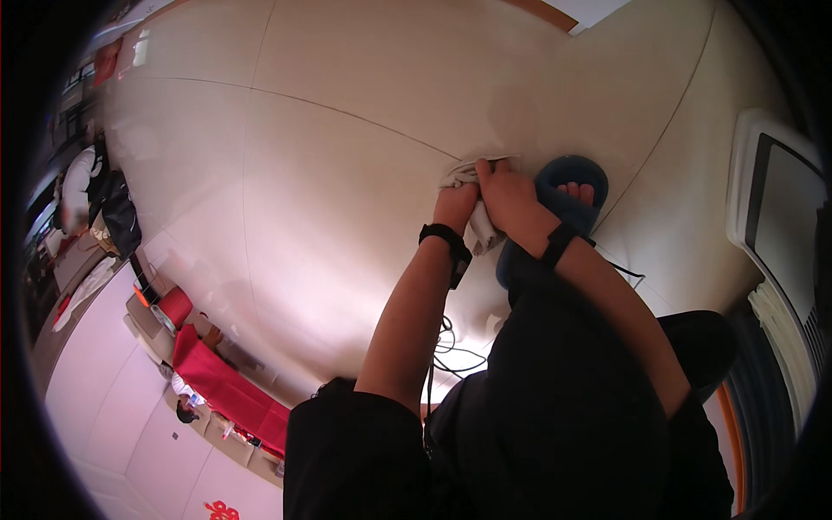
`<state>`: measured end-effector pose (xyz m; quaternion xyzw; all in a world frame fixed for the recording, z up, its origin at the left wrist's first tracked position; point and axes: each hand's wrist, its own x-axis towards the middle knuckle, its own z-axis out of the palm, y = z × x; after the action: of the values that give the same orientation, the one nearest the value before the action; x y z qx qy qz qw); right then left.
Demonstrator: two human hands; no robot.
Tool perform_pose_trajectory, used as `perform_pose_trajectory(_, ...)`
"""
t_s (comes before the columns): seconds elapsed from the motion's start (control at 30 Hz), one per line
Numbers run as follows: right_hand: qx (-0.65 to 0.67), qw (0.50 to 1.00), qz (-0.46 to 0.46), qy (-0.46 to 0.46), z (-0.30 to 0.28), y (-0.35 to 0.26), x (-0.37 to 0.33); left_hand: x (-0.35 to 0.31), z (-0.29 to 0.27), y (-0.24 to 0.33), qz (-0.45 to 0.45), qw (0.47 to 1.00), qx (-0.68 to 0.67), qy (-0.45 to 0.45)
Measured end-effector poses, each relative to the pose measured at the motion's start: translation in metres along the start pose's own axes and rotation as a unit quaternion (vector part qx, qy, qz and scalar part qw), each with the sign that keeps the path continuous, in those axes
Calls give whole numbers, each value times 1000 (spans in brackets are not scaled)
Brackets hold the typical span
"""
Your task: Wiping the floor with a cloth.
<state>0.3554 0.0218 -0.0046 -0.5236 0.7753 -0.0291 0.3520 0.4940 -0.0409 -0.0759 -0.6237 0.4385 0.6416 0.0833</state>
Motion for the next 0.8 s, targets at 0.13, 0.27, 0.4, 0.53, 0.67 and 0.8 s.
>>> perform_pose_trajectory(0.13, 8, 1000, 9, -12, 1, 3, -4, -4, 3, 1, -19, 1000, 18, 5)
perform_pose_trajectory(0.27, 1, 1000, -15, 23, 1, 3, 0, -7, 3, 9, -4, 999, -34, 6)
perform_pose_trajectory(0.4, 11, 1000, -2, 11, -1, 7, -6, -24, 8, 22, -34, 999, 23, -13)
perform_pose_trajectory(0.53, 18, 999, 14, -22, -2, 7, -4, -27, 9, 28, -58, 998, 16, -8)
perform_pose_trajectory(0.67, 39, 999, -6, -2, -7, 5, -6, -24, -3, 21, -23, 999, -18, -20)
perform_pose_trajectory(0.8, 68, 997, 19, -45, -17, 5, -7, -15, -24, 58, -5, 984, 180, 3)
